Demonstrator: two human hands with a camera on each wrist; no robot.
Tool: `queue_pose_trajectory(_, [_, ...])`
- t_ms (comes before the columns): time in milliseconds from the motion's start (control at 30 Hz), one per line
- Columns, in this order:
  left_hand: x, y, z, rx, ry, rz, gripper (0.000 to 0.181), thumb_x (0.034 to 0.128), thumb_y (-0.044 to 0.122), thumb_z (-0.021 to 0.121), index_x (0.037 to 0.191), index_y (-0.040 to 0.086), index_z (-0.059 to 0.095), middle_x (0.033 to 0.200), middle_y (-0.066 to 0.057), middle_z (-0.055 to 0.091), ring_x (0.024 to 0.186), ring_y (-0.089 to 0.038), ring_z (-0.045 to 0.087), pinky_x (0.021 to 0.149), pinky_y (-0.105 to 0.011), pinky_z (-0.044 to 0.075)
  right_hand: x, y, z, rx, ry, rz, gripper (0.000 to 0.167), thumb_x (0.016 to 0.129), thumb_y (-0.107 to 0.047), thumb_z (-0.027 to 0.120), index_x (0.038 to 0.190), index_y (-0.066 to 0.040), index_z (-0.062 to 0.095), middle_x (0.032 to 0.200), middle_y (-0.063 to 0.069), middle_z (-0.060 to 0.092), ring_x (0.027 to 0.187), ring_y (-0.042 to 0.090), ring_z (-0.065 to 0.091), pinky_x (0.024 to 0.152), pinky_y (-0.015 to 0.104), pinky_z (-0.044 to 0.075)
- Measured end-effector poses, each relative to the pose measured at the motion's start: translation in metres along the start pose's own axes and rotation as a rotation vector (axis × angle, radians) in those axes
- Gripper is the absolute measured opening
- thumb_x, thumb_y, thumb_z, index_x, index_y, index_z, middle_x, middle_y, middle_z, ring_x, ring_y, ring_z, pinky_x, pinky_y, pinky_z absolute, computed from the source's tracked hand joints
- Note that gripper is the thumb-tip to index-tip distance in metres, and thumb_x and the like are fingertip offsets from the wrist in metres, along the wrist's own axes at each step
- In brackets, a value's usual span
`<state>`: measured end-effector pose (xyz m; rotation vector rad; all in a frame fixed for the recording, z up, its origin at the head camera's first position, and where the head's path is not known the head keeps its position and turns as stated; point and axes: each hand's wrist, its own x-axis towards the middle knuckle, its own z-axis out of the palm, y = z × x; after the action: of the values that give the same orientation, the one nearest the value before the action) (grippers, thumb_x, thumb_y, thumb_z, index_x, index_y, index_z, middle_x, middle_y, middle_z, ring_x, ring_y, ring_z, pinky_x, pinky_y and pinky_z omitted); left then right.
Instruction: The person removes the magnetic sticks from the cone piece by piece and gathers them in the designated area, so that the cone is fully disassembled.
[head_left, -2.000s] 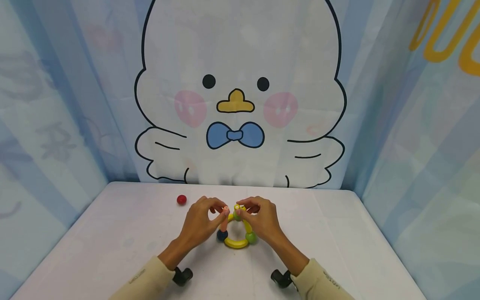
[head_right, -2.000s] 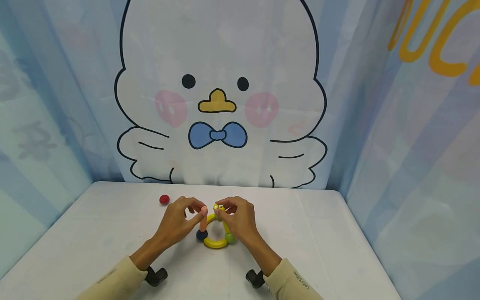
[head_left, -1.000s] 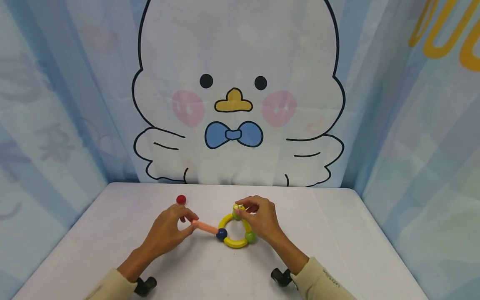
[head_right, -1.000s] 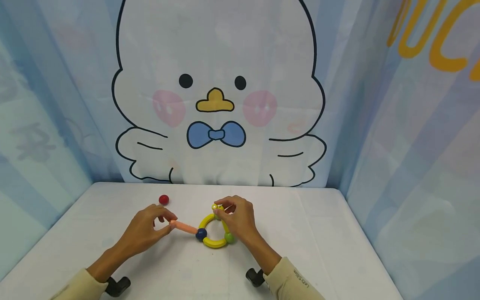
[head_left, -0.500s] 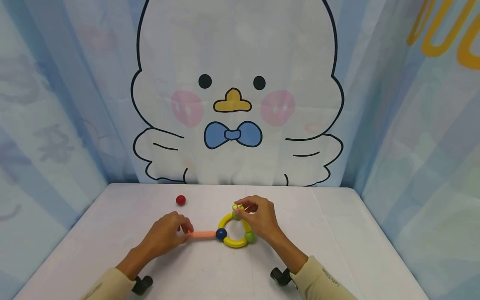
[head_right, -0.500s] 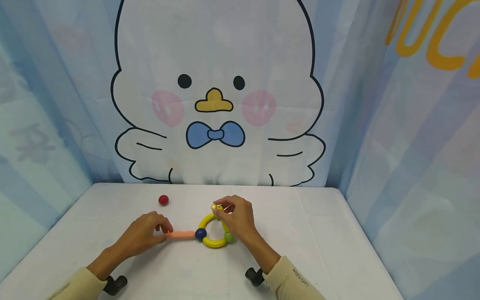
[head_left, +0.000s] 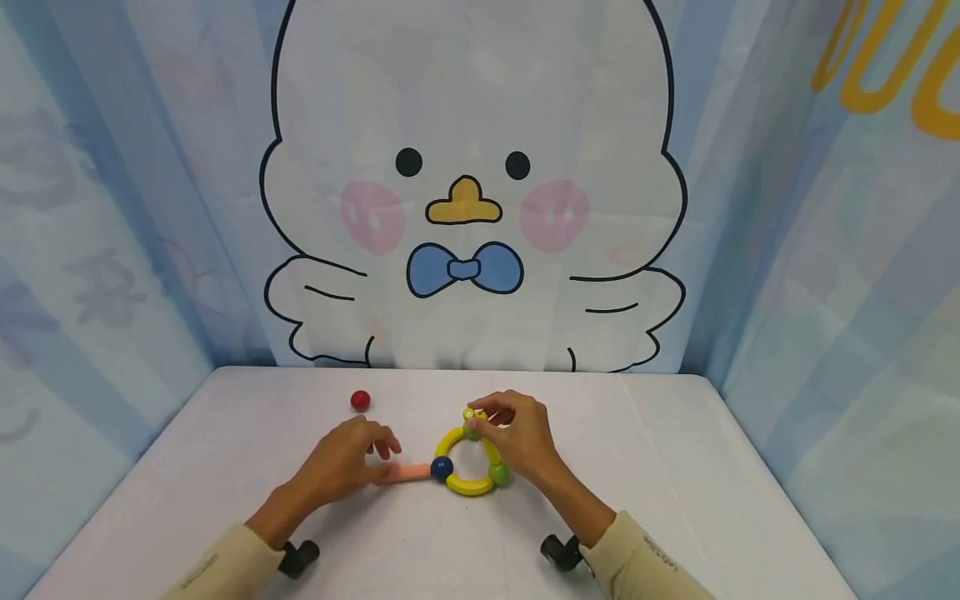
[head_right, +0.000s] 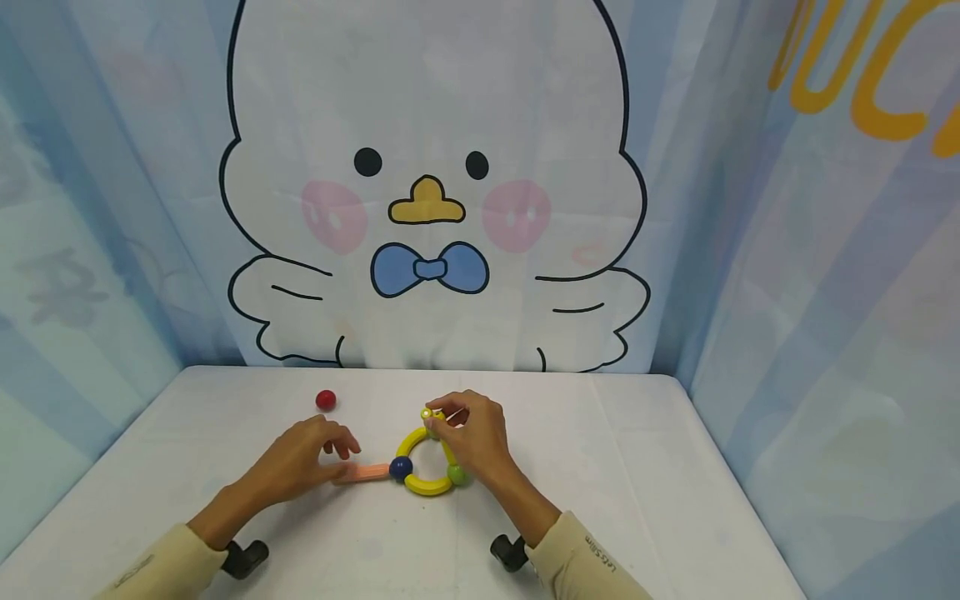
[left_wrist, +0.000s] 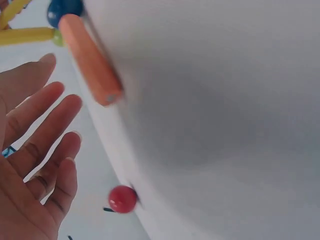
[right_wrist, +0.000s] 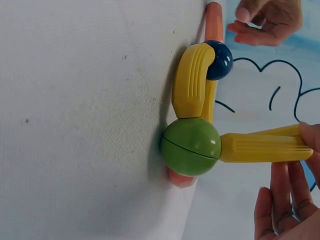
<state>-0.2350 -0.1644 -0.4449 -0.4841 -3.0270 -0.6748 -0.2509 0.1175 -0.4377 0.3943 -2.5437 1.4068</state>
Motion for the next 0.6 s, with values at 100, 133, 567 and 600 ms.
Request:
queue_pose_trajectory(100, [0.008, 0.013, -0.001, -0.028, 0.069, 0.033, 0.020, 0.0874, 0.026, 0.089, 0.104, 0.021, 0.080, 0.087, 0.013, 0.069, 0.091, -0.016, 0.062, 0.079, -0.029, 0.052, 0.000, 0.000, 0.000, -0.007, -0.002, 0.001, 0.016, 0.092, -0.021, 0.086, 0.107, -0.026, 0.083, 0.098, -0.008, 0.074, 0.087, 0.010, 0.065, 0.080, 0.022, 0.056])
queue_pose_trajectory(133, [0.010, 0.018, -0.001, -0.042, 0.095, 0.045, 0.020, 0.0878, 0.026, 0.089, 0.105, 0.021, 0.080, 0.087, 0.013, 0.070, 0.091, -0.017, 0.062, 0.079, -0.028, 0.052, 0.000, 0.000, 0.000, -0.009, -0.004, 0.001, 0.016, 0.092, -0.022, 0.085, 0.107, -0.026, 0.083, 0.098, -0.008, 0.074, 0.087, 0.010, 0.065, 0.080, 0.022, 0.056])
queue_pose_trajectory(567, [0.048, 0.067, 0.012, -0.271, 0.253, 0.099, 0.014, 0.0928, 0.030, 0.084, 0.104, 0.022, 0.081, 0.093, 0.007, 0.075, 0.090, -0.012, 0.060, 0.081, -0.028, 0.049, 0.001, -0.001, -0.002, -0.001, -0.007, -0.017, 0.016, 0.092, -0.022, 0.086, 0.107, -0.023, 0.083, 0.098, -0.006, 0.075, 0.086, 0.009, 0.067, 0.081, 0.022, 0.057])
queue_pose_trajectory(600, [0.049, 0.069, 0.013, -0.282, 0.254, 0.097, 0.013, 0.0929, 0.030, 0.084, 0.103, 0.022, 0.081, 0.092, 0.008, 0.075, 0.090, -0.012, 0.060, 0.081, -0.028, 0.049, 0.001, 0.000, -0.003, 0.001, -0.007, -0.019, 0.016, 0.091, -0.023, 0.086, 0.107, -0.023, 0.083, 0.098, -0.006, 0.076, 0.086, 0.009, 0.067, 0.081, 0.022, 0.057])
